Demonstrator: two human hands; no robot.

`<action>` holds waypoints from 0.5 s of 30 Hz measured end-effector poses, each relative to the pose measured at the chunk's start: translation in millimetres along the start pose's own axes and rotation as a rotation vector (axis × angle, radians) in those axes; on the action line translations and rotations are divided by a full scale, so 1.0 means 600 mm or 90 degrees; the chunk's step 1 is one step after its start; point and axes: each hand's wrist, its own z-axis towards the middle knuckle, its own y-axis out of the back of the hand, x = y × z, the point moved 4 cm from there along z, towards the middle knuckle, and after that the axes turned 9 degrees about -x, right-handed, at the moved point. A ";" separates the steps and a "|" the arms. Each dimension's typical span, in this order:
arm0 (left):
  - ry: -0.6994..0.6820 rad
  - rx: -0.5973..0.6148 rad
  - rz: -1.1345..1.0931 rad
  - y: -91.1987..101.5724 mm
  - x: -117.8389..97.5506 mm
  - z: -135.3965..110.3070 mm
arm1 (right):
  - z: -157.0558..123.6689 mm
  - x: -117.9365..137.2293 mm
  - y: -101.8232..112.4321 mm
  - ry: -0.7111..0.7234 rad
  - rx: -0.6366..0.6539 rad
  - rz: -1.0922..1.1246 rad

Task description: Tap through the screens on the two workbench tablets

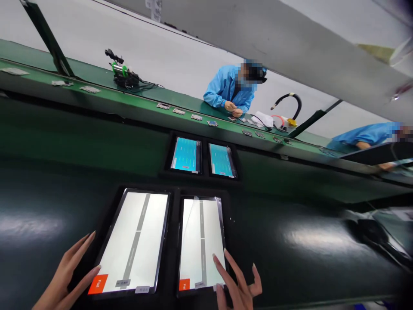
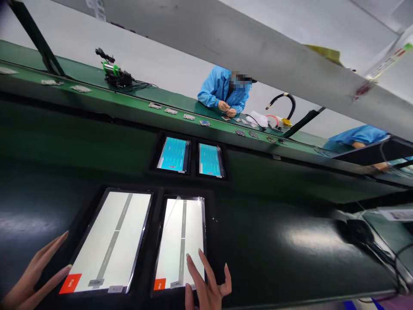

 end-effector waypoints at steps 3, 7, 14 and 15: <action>-0.068 -0.043 0.202 0.003 -0.019 0.007 | 0.008 -0.008 0.001 0.016 0.025 -0.001; -0.223 -0.045 0.297 -0.002 -0.067 -0.003 | -0.002 -0.016 -0.009 0.023 0.041 -0.006; -0.263 -0.052 0.258 -0.004 -0.100 -0.012 | -0.021 -0.019 -0.020 -0.038 0.023 0.043; -0.258 -0.049 0.245 -0.004 -0.098 -0.013 | -0.021 -0.018 -0.020 -0.043 0.025 0.050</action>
